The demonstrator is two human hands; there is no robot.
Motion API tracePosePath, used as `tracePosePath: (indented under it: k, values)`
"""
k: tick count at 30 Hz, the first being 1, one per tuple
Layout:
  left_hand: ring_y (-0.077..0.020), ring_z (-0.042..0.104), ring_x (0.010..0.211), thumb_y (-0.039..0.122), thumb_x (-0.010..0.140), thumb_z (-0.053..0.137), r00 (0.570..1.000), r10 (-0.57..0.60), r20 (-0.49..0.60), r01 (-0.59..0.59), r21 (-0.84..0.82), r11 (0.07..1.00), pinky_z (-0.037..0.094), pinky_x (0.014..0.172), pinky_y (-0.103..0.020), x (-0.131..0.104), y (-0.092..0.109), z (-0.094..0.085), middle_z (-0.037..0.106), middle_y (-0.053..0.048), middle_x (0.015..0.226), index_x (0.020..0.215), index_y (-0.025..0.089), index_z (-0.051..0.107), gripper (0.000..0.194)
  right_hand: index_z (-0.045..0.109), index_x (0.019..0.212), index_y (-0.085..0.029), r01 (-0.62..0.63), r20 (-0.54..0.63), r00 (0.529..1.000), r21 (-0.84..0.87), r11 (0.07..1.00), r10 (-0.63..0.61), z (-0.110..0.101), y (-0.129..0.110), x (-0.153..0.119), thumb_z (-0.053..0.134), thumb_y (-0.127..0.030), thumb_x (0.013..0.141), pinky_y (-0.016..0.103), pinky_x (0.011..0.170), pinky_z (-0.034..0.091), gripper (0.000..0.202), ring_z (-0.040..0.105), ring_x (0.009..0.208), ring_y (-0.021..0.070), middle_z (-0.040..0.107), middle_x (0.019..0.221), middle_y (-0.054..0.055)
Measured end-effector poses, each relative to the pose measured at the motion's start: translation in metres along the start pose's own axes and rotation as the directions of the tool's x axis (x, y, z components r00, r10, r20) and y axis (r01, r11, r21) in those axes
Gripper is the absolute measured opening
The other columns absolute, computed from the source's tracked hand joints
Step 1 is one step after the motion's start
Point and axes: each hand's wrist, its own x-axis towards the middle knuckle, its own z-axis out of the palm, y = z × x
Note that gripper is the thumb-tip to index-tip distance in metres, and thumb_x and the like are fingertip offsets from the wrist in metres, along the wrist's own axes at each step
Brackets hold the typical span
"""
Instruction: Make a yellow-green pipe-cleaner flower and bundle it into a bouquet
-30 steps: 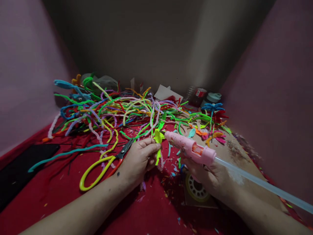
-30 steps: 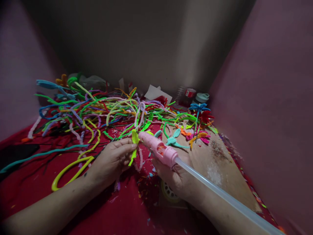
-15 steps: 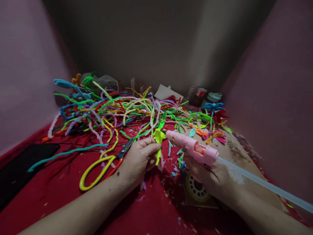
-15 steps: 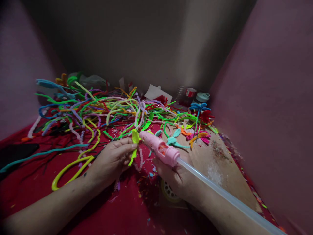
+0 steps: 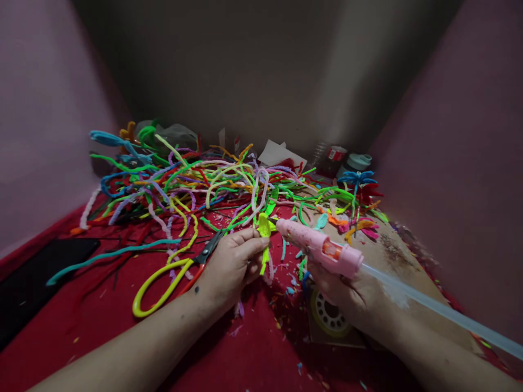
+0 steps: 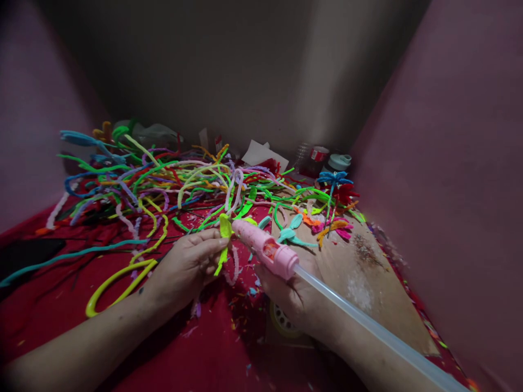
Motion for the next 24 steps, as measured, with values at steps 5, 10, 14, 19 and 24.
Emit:
tracePosePath:
  k: [5, 10, 14, 19, 24]
  values:
    - [-0.0040, 0.027, 0.039, 0.025, 0.075, 0.061, 1.000, 0.018, 0.002, -0.018, 0.002, 1.000, 0.015, 0.041, -0.022, 0.0020, -0.0008, -0.0006, 0.040, 0.008, 0.047, 0.067, 0.017, 0.051, 0.015, 0.040, 0.139, -0.029, 0.000, 0.043, 0.999, -0.038, 0.999, 0.002, -0.0016, 0.0009, 0.0001, 0.042, -0.036, 0.093, 0.030, 0.060, 0.055, 0.047, 0.064, 0.083, 0.0206, 0.058, 0.125, 0.006]
    - [-0.0042, 0.026, 0.039, 0.025, 0.076, 0.060, 1.000, 0.015, 0.005, -0.015, 0.009, 1.000, 0.015, 0.042, -0.023, 0.0004, -0.0012, -0.0013, 0.039, 0.008, 0.046, 0.067, 0.017, 0.051, 0.014, 0.041, 0.139, -0.030, -0.005, 0.041, 0.999, -0.004, 1.000, 0.005, -0.0008, -0.0019, 0.0003, 0.042, -0.036, 0.093, 0.031, 0.057, 0.055, 0.047, 0.064, 0.085, 0.0226, 0.058, 0.124, 0.006]
    - [-0.0039, 0.026, 0.039, 0.025, 0.075, 0.060, 1.000, 0.006, 0.013, -0.006, 0.018, 1.000, 0.015, 0.041, -0.022, 0.0000, -0.0018, -0.0014, 0.039, 0.008, 0.047, 0.069, 0.017, 0.053, 0.012, 0.042, 0.138, -0.030, -0.032, 0.015, 0.999, 0.044, 0.999, 0.031, 0.0022, -0.0032, 0.0003, 0.044, -0.035, 0.092, 0.031, 0.057, 0.055, 0.046, 0.064, 0.087, 0.0231, 0.060, 0.121, 0.006]
    - [-0.0034, 0.025, 0.038, 0.025, 0.075, 0.058, 1.000, -0.006, 0.014, 0.006, 0.026, 1.000, 0.014, 0.041, -0.022, 0.0004, -0.0016, -0.0004, 0.039, 0.008, 0.046, 0.066, 0.017, 0.051, 0.013, 0.047, 0.135, -0.028, -0.007, -0.025, 1.000, 0.079, 0.997, 0.009, 0.0051, -0.0049, 0.0013, 0.045, -0.039, 0.091, 0.033, 0.064, 0.055, 0.045, 0.062, 0.096, 0.0264, 0.063, 0.112, 0.007]
    - [-0.0034, 0.026, 0.037, 0.026, 0.073, 0.060, 1.000, -0.002, 0.006, 0.002, 0.032, 0.999, 0.013, 0.040, -0.022, -0.0005, -0.0022, -0.0001, 0.039, 0.008, 0.045, 0.065, 0.018, 0.050, 0.015, 0.050, 0.133, -0.028, 0.009, -0.051, 0.999, 0.089, 0.996, -0.005, 0.0060, -0.0021, 0.0009, 0.045, -0.042, 0.090, 0.034, 0.062, 0.054, 0.045, 0.062, 0.090, 0.0260, 0.065, 0.103, 0.008]
